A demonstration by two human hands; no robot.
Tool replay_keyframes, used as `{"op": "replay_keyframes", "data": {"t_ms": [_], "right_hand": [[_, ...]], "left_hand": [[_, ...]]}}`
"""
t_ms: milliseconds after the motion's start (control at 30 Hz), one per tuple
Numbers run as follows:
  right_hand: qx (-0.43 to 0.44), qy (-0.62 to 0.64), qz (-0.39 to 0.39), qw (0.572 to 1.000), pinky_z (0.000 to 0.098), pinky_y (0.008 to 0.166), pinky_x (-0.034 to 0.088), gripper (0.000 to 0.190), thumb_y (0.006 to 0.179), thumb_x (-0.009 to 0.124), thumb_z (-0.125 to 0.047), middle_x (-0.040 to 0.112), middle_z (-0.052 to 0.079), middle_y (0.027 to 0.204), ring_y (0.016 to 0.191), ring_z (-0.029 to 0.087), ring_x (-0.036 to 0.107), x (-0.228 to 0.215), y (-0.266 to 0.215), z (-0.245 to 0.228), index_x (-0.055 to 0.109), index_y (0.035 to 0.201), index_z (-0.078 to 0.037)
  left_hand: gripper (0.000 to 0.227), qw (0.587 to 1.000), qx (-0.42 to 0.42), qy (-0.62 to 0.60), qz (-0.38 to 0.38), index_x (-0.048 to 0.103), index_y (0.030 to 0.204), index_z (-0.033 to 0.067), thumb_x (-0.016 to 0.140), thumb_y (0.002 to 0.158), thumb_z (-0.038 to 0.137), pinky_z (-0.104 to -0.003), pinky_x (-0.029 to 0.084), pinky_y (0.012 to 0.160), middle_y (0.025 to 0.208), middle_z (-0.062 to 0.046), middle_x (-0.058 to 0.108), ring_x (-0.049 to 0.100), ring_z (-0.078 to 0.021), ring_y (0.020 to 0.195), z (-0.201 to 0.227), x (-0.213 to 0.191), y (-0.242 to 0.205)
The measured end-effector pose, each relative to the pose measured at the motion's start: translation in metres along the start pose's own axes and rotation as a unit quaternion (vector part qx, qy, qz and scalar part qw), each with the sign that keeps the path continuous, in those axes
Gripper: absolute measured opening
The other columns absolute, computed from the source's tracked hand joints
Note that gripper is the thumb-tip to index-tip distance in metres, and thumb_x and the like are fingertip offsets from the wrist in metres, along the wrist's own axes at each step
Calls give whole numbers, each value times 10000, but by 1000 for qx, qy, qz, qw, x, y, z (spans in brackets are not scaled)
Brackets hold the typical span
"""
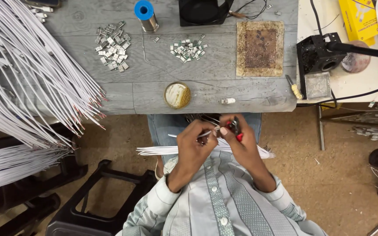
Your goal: Soldering multiple thin white wires to small electronic connectors.
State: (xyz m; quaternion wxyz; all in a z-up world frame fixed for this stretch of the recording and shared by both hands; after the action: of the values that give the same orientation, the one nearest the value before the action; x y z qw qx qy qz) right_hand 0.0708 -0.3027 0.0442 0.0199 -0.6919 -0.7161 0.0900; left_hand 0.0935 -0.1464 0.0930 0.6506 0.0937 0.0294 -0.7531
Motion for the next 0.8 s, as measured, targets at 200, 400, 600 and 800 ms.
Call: {"op": "replay_keyframes", "data": {"t_ms": [200, 400, 600, 800], "right_hand": [[0, -143, -51, 988, 351, 845, 549, 428, 941, 637, -92, 707, 164, 1124, 1007, 252, 703, 23, -1, -16, 546, 1348, 7], [-105, -228, -25, 968, 408, 859, 536, 434, 902, 645, -28, 667, 248, 1172, 1046, 384, 675, 27, -6, -40, 548, 1317, 53], [-6, -56, 30, 998, 287, 723, 528, 283, 983, 630, -91, 718, 152, 982, 825, 174, 675, 8, -6, -5, 617, 1246, 15], [-52, -113, 26, 992, 268, 622, 507, 107, 975, 671, -114, 706, 86, 781, 675, 122, 652, -9, -2, -8, 651, 1013, -17]], "left_hand": [[64, 996, -25, -50, 68, 654, 930, -28, 666, 868, -38, -218, 495, 562, 806, -57, 677, 662, -76, 672, -19, -6, -1], [34, 974, -99, -197, 41, 613, 967, -33, 623, 937, -23, -209, 522, 637, 829, -36, 675, 654, -65, 716, -52, 7, -8], [54, 964, -140, -227, 12, 633, 1011, -16, 604, 969, 0, -193, 475, 628, 845, -1, 668, 586, -32, 727, -53, 17, -6], [39, 985, -102, -119, -68, 640, 925, -10, 667, 917, 16, -210, 428, 574, 738, -3, 637, 541, -31, 662, -46, 26, -7]]}}
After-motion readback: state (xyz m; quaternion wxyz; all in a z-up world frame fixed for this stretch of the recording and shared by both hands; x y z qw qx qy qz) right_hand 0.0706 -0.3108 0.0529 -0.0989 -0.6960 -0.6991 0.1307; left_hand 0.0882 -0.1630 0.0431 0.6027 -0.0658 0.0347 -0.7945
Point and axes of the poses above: each hand's wrist, its own y-axis towards the middle knuckle, its own x-axis out of the palm, z = x × y, the point moved 9 cm from there along y, towards the middle knuckle
